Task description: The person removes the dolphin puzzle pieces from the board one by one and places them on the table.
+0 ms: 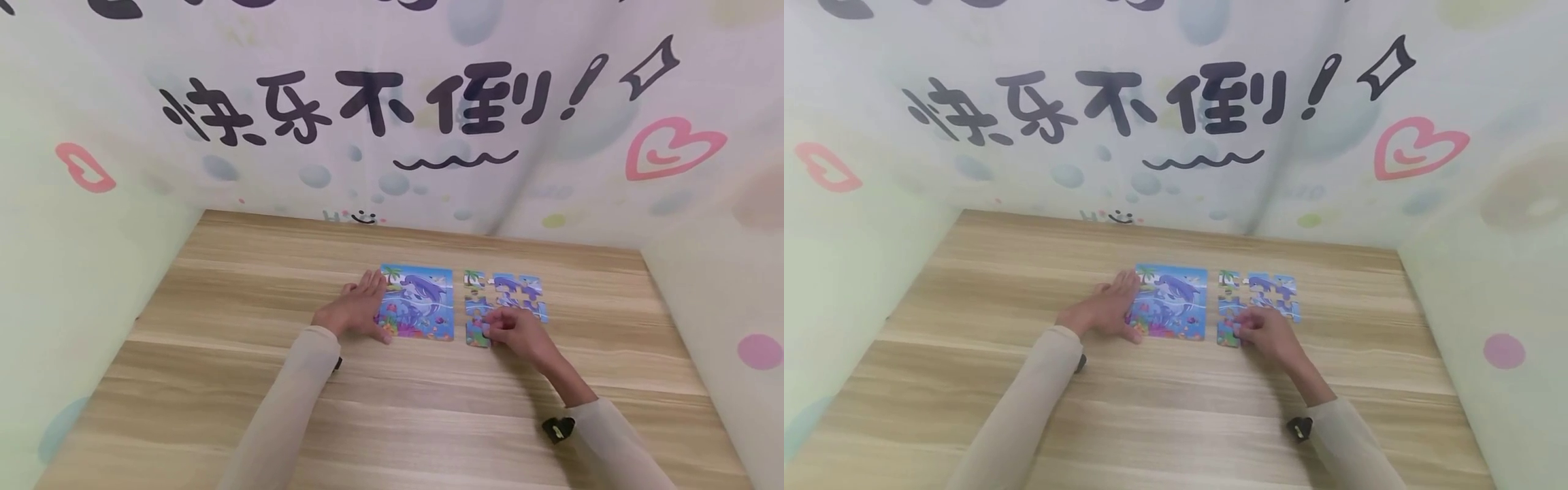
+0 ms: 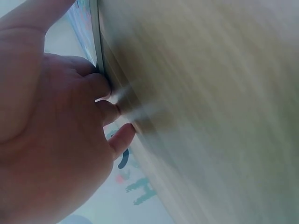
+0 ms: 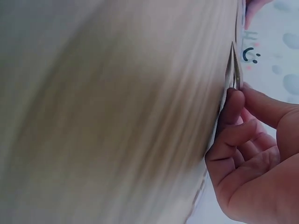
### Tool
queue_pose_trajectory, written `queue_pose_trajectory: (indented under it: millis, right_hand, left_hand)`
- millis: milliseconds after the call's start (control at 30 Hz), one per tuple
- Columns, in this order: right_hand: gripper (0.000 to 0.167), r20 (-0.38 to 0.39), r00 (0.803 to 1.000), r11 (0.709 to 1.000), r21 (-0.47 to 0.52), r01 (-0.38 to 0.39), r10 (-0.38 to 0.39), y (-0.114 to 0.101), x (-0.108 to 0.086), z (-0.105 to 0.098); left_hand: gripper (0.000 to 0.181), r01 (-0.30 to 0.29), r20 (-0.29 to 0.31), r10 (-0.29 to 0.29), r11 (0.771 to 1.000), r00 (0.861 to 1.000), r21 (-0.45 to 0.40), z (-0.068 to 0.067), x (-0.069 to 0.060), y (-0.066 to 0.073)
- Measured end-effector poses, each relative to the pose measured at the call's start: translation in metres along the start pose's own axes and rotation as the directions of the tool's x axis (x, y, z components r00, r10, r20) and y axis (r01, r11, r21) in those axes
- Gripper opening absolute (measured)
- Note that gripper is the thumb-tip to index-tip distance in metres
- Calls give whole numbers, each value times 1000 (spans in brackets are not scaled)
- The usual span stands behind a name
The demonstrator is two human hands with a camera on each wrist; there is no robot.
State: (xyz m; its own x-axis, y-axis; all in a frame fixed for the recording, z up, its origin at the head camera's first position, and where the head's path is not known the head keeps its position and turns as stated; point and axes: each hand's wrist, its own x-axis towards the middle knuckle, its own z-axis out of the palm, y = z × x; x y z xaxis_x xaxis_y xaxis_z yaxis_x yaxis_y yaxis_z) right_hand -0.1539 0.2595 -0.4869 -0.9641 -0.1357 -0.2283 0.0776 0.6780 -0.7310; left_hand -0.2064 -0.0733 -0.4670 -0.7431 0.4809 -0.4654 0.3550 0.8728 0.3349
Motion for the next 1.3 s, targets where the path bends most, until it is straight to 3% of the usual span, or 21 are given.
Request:
queue_pose_trajectory:
  millis: [233, 400, 900, 1133, 1300]
  right_hand:
    - [6, -20, 997, 981, -182, 73, -77, -3, 0, 0]
    - [6, -24, 993, 964, -245, 106, -115, -3, 2, 2]
    - [7, 12, 990, 962, -237, 137, -138, -9, 4, -2]
    - [19, 26, 974, 957, -181, 225, -224, -35, 14, 10]
    - [26, 64, 971, 952, -189, 240, -232, -55, 23, 29]
  left_hand:
    - [119, -14, -6, 13, 1000, 1000, -27, -2, -4, 0]
    - [119, -19, -5, 19, 999, 1000, -29, -3, -5, 1]
    - [118, -12, 1, 12, 999, 1000, -35, -1, -4, 2]
    - [118, 1, -1, -1, 1000, 1000, -19, -1, -4, 2]
    - [118, 1, -2, -1, 1000, 1000, -18, -1, -4, 2]
